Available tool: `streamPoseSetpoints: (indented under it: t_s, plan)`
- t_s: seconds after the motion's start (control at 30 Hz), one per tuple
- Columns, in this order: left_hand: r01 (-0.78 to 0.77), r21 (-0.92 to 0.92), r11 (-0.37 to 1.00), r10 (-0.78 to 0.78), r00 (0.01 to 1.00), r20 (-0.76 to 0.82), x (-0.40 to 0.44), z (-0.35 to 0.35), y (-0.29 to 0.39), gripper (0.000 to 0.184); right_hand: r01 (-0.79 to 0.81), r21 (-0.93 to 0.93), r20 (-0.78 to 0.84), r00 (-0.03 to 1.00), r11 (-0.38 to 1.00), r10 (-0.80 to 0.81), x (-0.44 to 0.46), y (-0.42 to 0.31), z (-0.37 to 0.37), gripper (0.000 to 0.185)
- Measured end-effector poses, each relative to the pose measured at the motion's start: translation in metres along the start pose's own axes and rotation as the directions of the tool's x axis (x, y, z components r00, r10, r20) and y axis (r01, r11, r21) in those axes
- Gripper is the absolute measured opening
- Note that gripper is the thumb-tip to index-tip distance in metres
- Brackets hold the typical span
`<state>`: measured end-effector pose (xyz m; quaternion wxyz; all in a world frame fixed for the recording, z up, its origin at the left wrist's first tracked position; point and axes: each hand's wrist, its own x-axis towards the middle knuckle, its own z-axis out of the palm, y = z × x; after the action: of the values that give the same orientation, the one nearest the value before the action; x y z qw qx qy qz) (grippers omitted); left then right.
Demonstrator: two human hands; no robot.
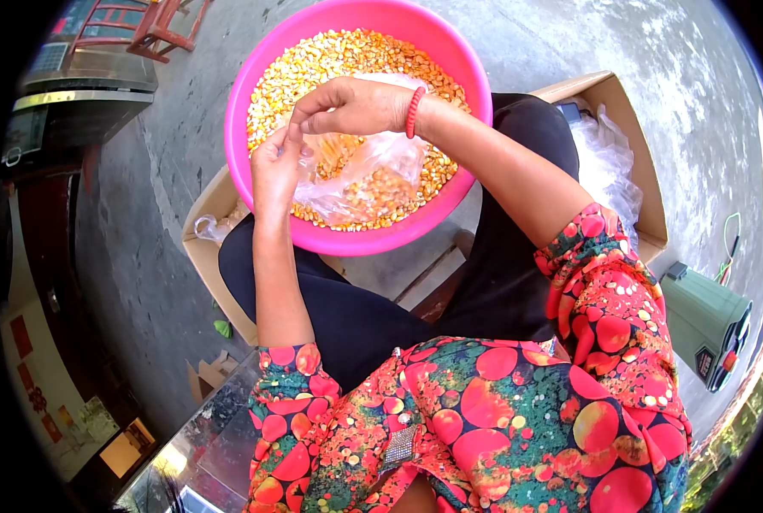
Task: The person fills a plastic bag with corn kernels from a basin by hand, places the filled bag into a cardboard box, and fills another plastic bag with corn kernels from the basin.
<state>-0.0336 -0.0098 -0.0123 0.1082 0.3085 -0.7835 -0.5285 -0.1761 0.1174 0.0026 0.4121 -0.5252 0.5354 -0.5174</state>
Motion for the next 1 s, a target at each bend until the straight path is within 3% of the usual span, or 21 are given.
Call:
streamPoseSetpoints:
  t_s: [0.07, 0.13, 0.2, 0.23, 0.27, 0.33, 0.47, 0.53, 0.7, 0.77, 0.8, 0.83, 0.87, 0.9, 0.93, 1.0]
  plan:
    - [0.056, 0.010, 0.998, -0.056, 0.998, 0.000, -0.001, 0.000, 0.002, 0.023, 0.033, -0.098, -0.090, 0.995, 0.995, -0.042, -0.001, 0.001, -0.005, 0.017]
    - [-0.077, -0.011, 0.997, 0.076, 0.996, -0.054, 0.001, 0.002, -0.003, 0.024, 0.029, -0.261, -0.268, 0.958, 0.965, -0.101, -0.001, 0.008, -0.014, 0.014]
    - [-0.055, 0.012, 0.998, 0.056, 0.996, -0.065, 0.002, 0.000, -0.002, 0.024, 0.016, -0.670, -0.266, 0.928, 0.743, -0.260, -0.006, 0.010, -0.030, 0.018]
    - [-0.034, 0.034, 0.999, 0.036, 0.996, -0.076, 0.002, -0.001, -0.001, 0.025, -0.024, -0.702, -0.294, 0.920, 0.712, -0.259, -0.008, 0.018, -0.036, 0.022]
    - [-0.035, 0.033, 0.999, 0.037, 0.996, -0.076, 0.004, -0.002, -0.003, 0.025, -0.143, -0.690, -0.289, 0.953, 0.710, -0.088, -0.012, 0.026, -0.041, 0.025]
    - [-0.120, 0.041, 0.992, 0.125, 0.983, -0.134, 0.008, -0.003, -0.012, 0.025, -0.294, -0.781, -0.182, 0.951, 0.551, 0.251, -0.012, 0.015, -0.046, 0.025]
    - [-0.103, 0.011, 0.995, 0.104, 0.981, -0.164, 0.011, -0.005, -0.019, 0.025, -0.236, -0.732, -0.182, 0.972, 0.639, 0.150, -0.013, 0.002, -0.043, 0.019]
    - [-0.109, -0.060, 0.992, 0.093, 0.970, -0.223, 0.011, -0.007, -0.016, 0.023, -0.063, -0.265, -0.147, 0.989, 0.962, 0.025, -0.014, -0.012, -0.040, 0.016]
    - [-0.131, -0.160, 0.978, 0.091, 0.967, -0.238, 0.006, -0.008, 0.000, 0.022, -0.036, -0.382, -0.146, 0.989, 0.924, -0.022, -0.017, -0.018, -0.041, 0.027]
    - [-0.122, -0.179, 0.976, 0.077, 0.968, -0.241, 0.007, -0.008, -0.001, 0.022, 0.047, -0.168, -0.046, 0.997, 0.985, -0.055, -0.021, -0.025, -0.040, 0.042]
    - [-0.212, -0.138, 0.968, 0.173, 0.952, -0.251, 0.009, -0.008, -0.002, 0.022, 0.046, -0.167, -0.045, 0.998, 0.985, -0.054, -0.021, -0.025, -0.042, 0.042]
    - [-0.299, -0.095, 0.950, 0.266, 0.929, -0.258, 0.010, -0.009, -0.004, 0.022, 0.010, -0.249, -0.031, 0.999, 0.968, -0.019, -0.021, -0.024, -0.044, 0.045]
    - [-0.296, -0.094, 0.950, 0.264, 0.929, -0.257, 0.010, -0.010, -0.006, 0.022, -0.025, -0.331, -0.023, 1.000, 0.943, 0.018, -0.023, -0.023, -0.046, 0.048]
    - [-0.325, -0.061, 0.944, 0.301, 0.921, -0.248, 0.011, -0.010, -0.006, 0.022, -0.142, -0.535, -0.076, 0.990, 0.833, 0.120, -0.022, -0.017, -0.050, 0.045]
    - [-0.355, -0.028, 0.935, 0.338, 0.910, -0.239, 0.012, -0.010, -0.005, 0.022, -0.144, -0.536, -0.078, 0.990, 0.832, 0.121, -0.024, -0.014, -0.053, 0.045]
    - [-0.352, -0.031, 0.936, 0.335, 0.912, -0.239, 0.008, -0.008, -0.001, 0.022, -0.118, -0.160, 0.066, 0.989, 0.980, 0.130, -0.026, -0.011, -0.057, 0.041]
